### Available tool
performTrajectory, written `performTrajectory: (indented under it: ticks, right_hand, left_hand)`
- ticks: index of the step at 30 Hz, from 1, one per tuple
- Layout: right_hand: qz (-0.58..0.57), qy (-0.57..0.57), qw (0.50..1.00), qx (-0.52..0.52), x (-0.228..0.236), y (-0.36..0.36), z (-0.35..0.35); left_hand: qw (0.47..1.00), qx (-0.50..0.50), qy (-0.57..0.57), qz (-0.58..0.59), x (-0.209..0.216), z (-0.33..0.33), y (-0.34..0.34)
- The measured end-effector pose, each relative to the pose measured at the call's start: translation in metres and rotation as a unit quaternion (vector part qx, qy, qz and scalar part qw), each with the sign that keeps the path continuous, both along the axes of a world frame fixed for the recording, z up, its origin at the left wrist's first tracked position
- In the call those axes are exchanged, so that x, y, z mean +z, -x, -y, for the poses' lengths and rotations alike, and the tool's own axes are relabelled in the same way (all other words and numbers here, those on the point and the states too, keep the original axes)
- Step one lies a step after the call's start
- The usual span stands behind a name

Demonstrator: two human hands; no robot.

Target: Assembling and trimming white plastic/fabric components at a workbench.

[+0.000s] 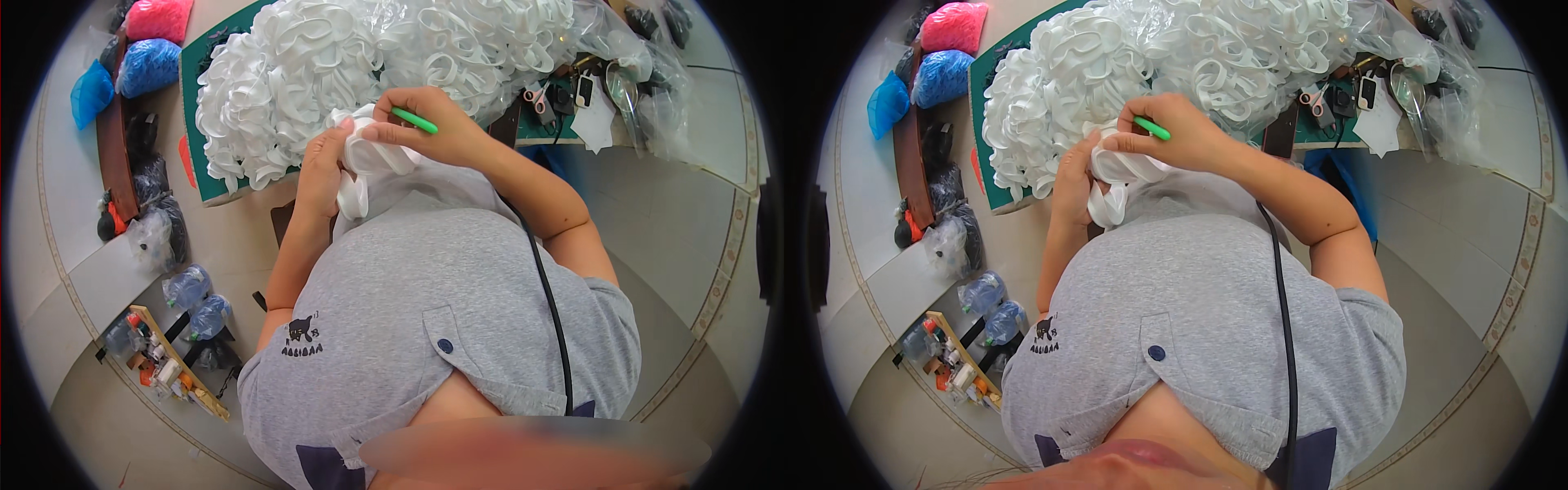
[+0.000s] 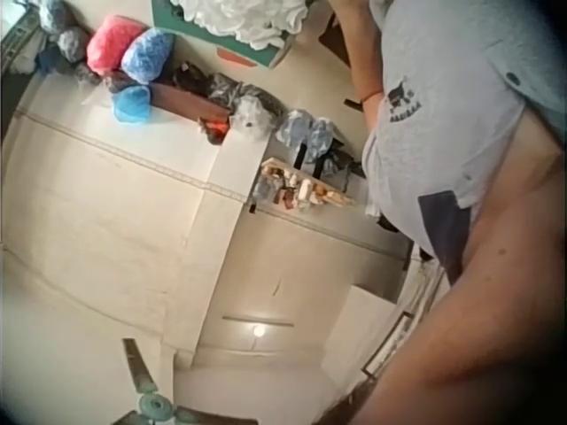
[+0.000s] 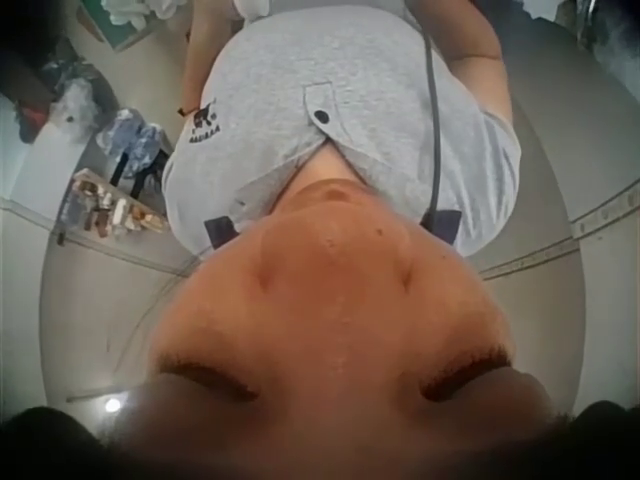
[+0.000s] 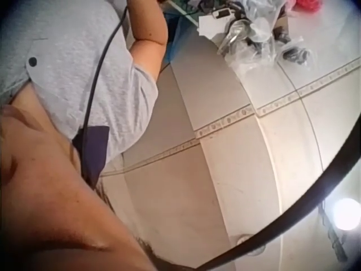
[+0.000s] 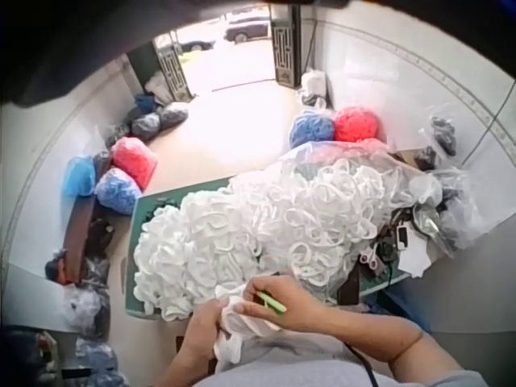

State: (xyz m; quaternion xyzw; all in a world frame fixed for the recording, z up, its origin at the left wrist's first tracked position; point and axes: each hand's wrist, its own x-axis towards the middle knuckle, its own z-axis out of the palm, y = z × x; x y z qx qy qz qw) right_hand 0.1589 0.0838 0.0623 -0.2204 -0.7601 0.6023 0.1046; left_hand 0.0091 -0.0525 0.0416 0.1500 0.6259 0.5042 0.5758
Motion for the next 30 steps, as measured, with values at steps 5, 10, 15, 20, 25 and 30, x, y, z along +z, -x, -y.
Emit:
performTrajectory:
  ticks: [5,10,15,20,25,30]
  right_hand:
    - [-0.130,-0.079,0.988,0.015,-0.006,-0.007,-0.001]
    - [-0.300,0.376,0.870,-0.109,-0.024,-0.027,-0.020]
    - [-0.349,0.526,0.765,-0.129,-0.038,-0.035,-0.035]
    - [-0.423,0.637,0.642,-0.059,-0.050,-0.041,-0.055]
    - [-0.392,0.684,0.614,-0.020,-0.053,-0.025,-0.043]
    - [-0.360,0.693,0.621,-0.073,-0.048,-0.015,-0.037]
  left_hand:
    - [0.991,0.059,-0.071,0.093,-0.001,-0.003,0.007]
    - [0.969,0.132,-0.086,0.192,-0.023,0.012,0.035]
    - [0.974,0.164,-0.046,0.147,-0.067,0.038,0.066]
    - [0.985,0.065,0.157,0.013,-0.074,0.043,0.069]
    - [0.943,-0.107,-0.050,-0.310,-0.046,0.010,0.028]
    - [0.950,-0.001,-0.164,0.267,-0.013,-0.012,-0.002]
